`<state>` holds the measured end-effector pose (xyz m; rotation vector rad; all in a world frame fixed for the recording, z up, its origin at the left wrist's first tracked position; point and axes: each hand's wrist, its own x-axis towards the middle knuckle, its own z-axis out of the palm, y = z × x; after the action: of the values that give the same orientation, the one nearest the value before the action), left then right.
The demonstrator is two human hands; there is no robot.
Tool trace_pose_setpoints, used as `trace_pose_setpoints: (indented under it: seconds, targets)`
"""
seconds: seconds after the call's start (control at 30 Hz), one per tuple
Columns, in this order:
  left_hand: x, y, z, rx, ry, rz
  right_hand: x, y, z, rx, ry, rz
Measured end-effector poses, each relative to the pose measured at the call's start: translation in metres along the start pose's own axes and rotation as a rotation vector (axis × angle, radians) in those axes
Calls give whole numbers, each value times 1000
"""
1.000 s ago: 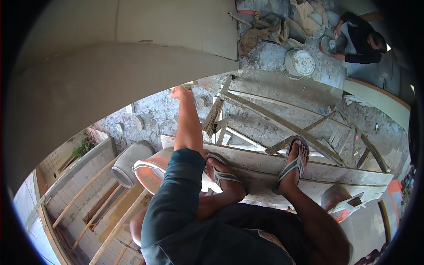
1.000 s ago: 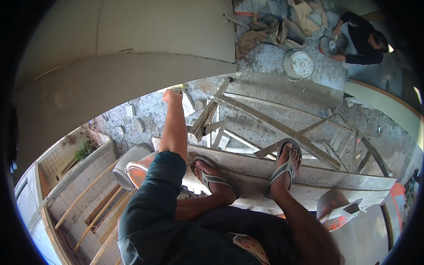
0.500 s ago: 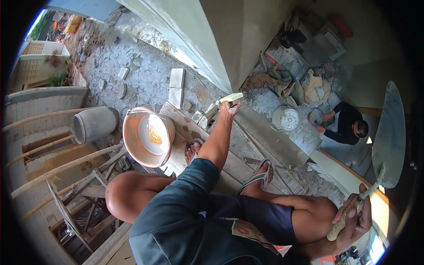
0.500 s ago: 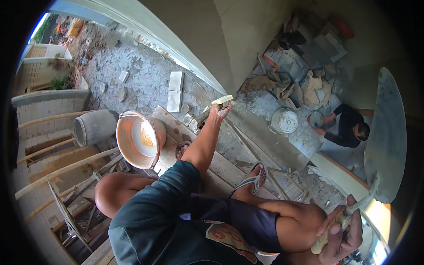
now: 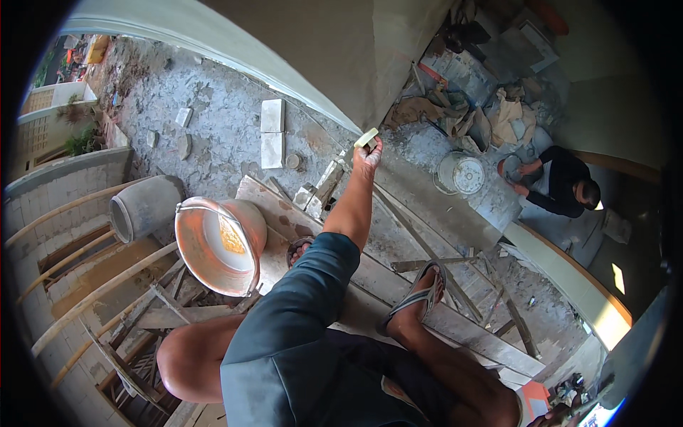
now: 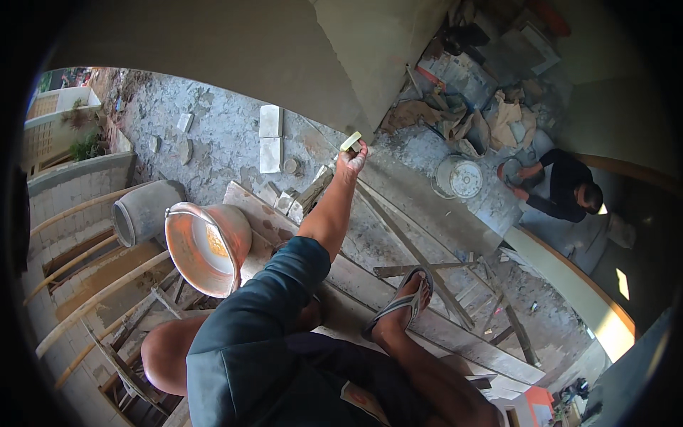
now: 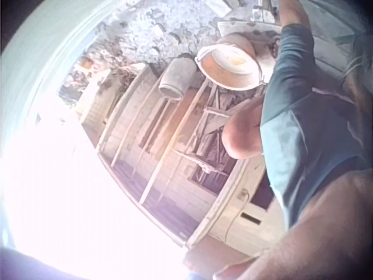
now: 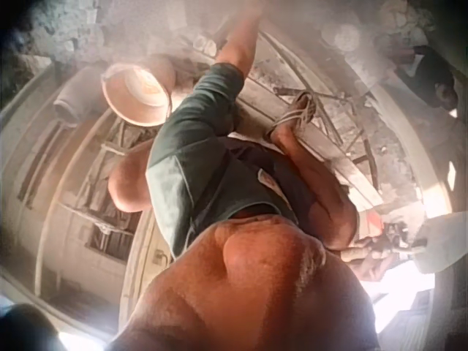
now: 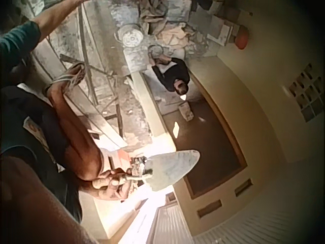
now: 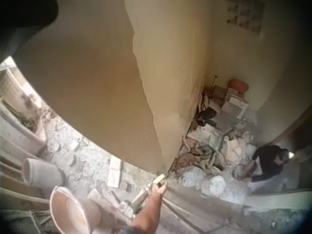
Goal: The person wipes a pillar edge with a sponge, applies plaster using a trowel, and dips a foam float into a bucket of water before rubbing down the pillar surface.
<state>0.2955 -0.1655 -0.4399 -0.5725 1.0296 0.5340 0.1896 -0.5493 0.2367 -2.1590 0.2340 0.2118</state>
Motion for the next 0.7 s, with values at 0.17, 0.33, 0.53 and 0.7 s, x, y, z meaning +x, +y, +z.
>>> trace_pose_setpoints:
  seconds: [0.17,0.33,0.53,0.7]
  targets:
    - [-7,7,27,-112,-22,-94,-5,-3,-1,18,11,29]
    - [-63,-10,55,-184,-67,-147,-16,4,9,39,-1,-2]
    - [-175,-31,114,-186,-260,-157,-12,19,16,168,-76,-173]
    - [-347,-70,176,-249,-415,-285,31,3,34,89,-270,-182]
